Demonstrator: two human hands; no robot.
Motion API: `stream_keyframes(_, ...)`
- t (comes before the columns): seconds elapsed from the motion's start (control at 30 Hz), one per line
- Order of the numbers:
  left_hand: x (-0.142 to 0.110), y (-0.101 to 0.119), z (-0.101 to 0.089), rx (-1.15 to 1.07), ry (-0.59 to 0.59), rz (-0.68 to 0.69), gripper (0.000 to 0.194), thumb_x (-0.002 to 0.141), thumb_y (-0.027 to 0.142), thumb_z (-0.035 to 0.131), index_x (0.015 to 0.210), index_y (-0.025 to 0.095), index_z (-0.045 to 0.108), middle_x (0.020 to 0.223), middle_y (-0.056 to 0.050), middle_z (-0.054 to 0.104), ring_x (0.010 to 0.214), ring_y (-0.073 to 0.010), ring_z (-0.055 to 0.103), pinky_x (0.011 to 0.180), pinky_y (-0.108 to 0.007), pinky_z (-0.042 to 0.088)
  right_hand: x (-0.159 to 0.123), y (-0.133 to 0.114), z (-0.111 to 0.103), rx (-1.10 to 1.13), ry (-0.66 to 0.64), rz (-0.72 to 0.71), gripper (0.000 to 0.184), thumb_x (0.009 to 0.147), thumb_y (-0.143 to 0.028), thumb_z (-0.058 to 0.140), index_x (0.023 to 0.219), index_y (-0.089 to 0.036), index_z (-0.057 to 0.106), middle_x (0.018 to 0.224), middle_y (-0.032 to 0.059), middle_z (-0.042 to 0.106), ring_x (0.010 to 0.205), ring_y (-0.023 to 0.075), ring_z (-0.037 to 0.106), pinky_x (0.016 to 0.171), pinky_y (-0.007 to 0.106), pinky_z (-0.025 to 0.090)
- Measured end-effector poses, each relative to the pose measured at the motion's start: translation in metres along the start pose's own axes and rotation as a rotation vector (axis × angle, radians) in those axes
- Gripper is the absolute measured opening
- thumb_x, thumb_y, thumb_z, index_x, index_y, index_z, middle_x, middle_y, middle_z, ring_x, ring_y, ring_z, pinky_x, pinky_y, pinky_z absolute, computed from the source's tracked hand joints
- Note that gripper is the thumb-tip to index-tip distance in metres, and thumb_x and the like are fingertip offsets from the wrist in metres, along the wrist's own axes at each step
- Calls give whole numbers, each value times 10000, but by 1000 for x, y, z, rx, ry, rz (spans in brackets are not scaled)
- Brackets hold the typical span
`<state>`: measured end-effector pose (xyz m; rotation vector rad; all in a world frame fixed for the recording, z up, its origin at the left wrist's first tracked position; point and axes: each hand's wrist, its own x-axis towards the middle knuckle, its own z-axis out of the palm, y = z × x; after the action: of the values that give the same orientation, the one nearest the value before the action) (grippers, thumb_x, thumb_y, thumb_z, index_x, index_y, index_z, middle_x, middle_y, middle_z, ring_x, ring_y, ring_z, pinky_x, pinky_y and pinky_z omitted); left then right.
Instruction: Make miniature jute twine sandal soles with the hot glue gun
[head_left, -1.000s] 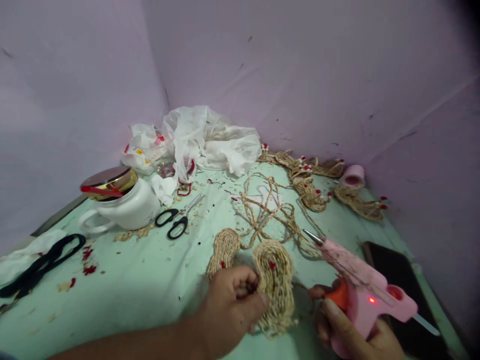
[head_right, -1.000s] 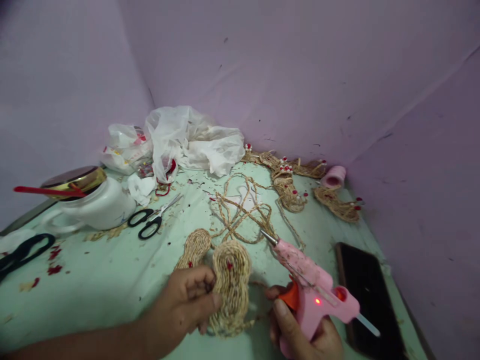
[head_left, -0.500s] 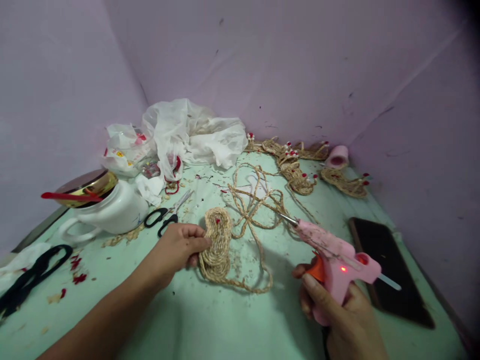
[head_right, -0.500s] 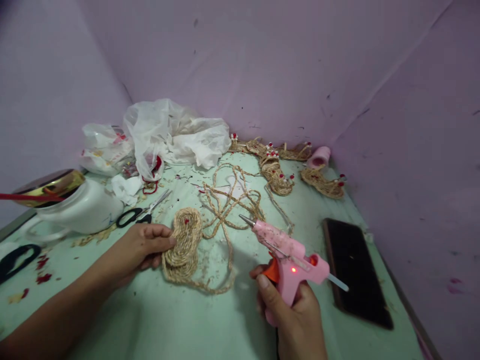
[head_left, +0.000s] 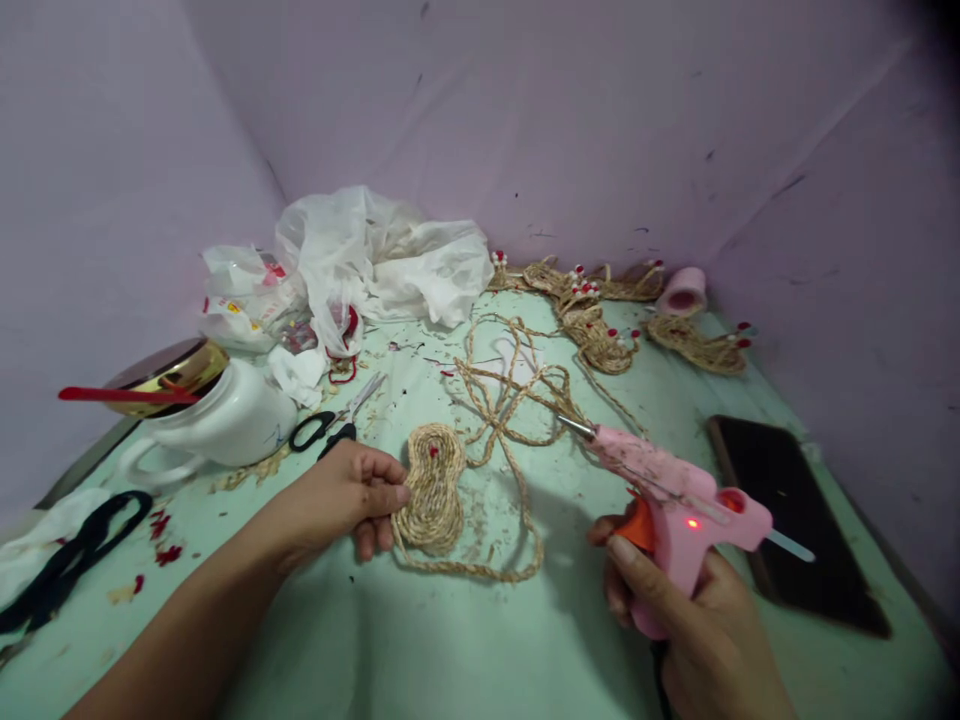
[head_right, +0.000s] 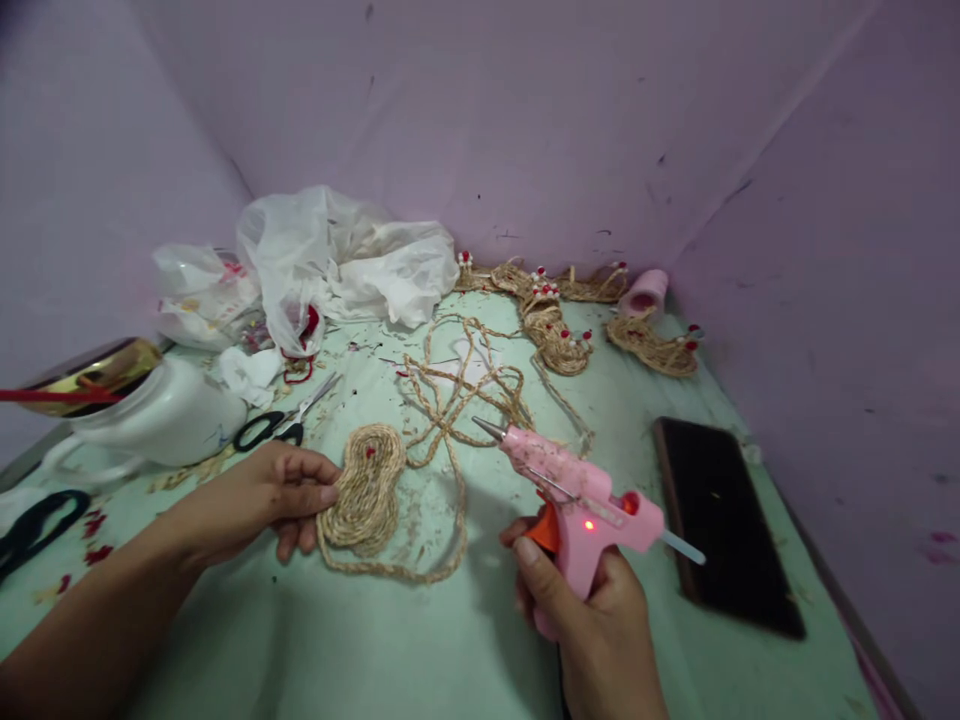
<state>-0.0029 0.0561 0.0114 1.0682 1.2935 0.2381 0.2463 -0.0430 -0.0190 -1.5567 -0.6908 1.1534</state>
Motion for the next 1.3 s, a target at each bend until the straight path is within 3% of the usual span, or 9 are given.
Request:
stream_keyframes(0.27,-2,4,4,3,0,-26,238,621,331,647,660,138,513,424,-10,593,351,-95,504,365,-188,399,1,0,1,12,-10,-7,259,618,-411,711,708,-176,648,473,-3,538,414,115,444,377,219,313)
stream_keyframes(0.5,-9,9,-20,-46,118,28,327,560,341,722,725,142,521,462,-7,610,399,-97,525,408,-196,440,0,-1,2,29,-17,-1,257,613,-403,720,706,-180,635,474,-11,538,411,104,442,375,205,309)
stream_keyframes(0.67,-8,8,-24,-4,74,12,290,571,323,716,698,145,525,464,-11,609,405,-103,527,416,-204,442,1,-1,2,43,-23,-6,240,633,-390,710,713,-182,623,477,-14,538,416,103,449,388,208,323)
stream_keyframes(0.9,-6,9,-16,71,85,14,246,557,309,704,627,138,542,390,17,540,342,-65,422,335,-152,296,-1,-2,4,68,0,-13,238,617,-372,720,708,-179,615,462,-14,530,405,109,437,379,215,313)
stream_keyframes(1.1,-3,6,-12,101,48,18,233,574,308,685,682,132,576,407,28,524,374,-80,451,348,-158,301,-2,-2,5,57,3,-20,224,625,-372,712,697,-177,630,444,-19,521,403,100,435,379,206,302)
stream_keyframes(1.3,-4,6,-27,8,174,49,237,551,266,708,696,151,560,421,55,498,369,-56,404,346,-142,251,-3,-3,6,81,35,9,247,594,-370,735,709,-182,624,493,-9,564,406,106,455,377,214,324)
